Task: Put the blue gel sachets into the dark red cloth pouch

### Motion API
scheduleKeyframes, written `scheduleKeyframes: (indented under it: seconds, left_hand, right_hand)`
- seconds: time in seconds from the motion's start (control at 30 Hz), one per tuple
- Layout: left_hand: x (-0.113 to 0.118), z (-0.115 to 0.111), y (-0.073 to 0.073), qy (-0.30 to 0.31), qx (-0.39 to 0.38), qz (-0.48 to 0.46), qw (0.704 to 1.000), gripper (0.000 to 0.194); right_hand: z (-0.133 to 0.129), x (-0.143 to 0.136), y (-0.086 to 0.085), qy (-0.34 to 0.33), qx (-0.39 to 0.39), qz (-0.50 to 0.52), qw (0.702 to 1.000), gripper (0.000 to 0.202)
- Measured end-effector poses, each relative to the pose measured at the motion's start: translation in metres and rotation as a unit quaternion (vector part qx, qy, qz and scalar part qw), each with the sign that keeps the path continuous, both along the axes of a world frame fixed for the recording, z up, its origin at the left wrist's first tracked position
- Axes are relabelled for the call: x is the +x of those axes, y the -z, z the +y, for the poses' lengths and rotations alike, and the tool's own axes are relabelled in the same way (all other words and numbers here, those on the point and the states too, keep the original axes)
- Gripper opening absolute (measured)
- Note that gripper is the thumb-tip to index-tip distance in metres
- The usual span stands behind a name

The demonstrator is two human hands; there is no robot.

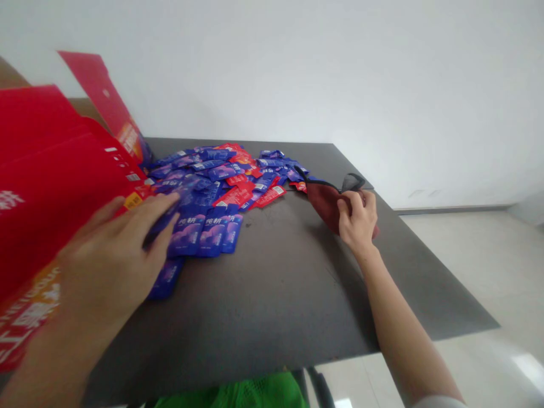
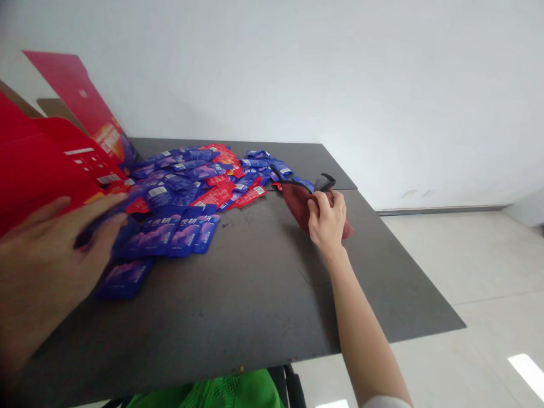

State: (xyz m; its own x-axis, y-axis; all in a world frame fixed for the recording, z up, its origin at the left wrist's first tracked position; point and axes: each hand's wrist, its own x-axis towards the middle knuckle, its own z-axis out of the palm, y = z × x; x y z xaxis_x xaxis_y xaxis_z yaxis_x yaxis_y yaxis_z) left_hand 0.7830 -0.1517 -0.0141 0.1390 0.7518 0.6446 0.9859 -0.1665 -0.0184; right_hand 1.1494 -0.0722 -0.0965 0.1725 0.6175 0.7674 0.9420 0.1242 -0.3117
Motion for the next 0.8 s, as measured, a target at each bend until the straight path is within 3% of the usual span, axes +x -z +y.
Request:
scheduleKeyframes:
  seconds: [0.1, 0.17, 0.23, 0.37, 0.57, 0.67, 0.73, 0.8]
  left_hand:
    - [0.001, 0.027, 0.001, -0.018, -0.091, 0.051, 0.994, 0.041]
    - [0.0, 0.028, 0.017, -0.003, -0.216, 0.1, 0.971, 0.046]
    - [-0.001, 0.021, 0.034, -0.001, -0.282, 0.121, 0.952, 0.052]
    - [0.0, 0.012, 0.049, 0.006, -0.255, 0.141, 0.957, 0.051]
    - [-0.014, 0.028, 0.062, 0.05, -0.226, 0.16, 0.96, 0.042]
    - [-0.024, 0.028, 0.069, 0.037, -0.229, 0.149, 0.961, 0.046]
    - [-0.023, 0.031, 0.064, 0.027, -0.21, 0.139, 0.967, 0.05]
    - [-0.012, 0.044, 0.047, 0.04, -0.192, 0.131, 0.972, 0.051]
  right_hand:
    - [-0.003, 0.003, -0.001, 0.006, 0.023, 0.016, 1.0, 0.026]
    - [-0.005, 0.004, -0.002, 0.008, 0.032, 0.024, 0.999, 0.026]
    - [-0.006, 0.003, -0.003, 0.013, 0.038, 0.03, 0.999, 0.026]
    - [-0.011, -0.002, -0.011, 0.006, 0.044, 0.041, 0.998, 0.026]
    - [-0.02, -0.005, -0.023, -0.013, 0.068, 0.071, 0.995, 0.024]
    - [-0.022, -0.002, -0.026, 0.002, 0.096, 0.083, 0.992, 0.024]
    - [-0.023, 0.003, -0.029, 0.012, 0.119, 0.086, 0.989, 0.024]
    - [-0.025, 0.01, -0.031, 0.023, 0.146, 0.091, 0.985, 0.024]
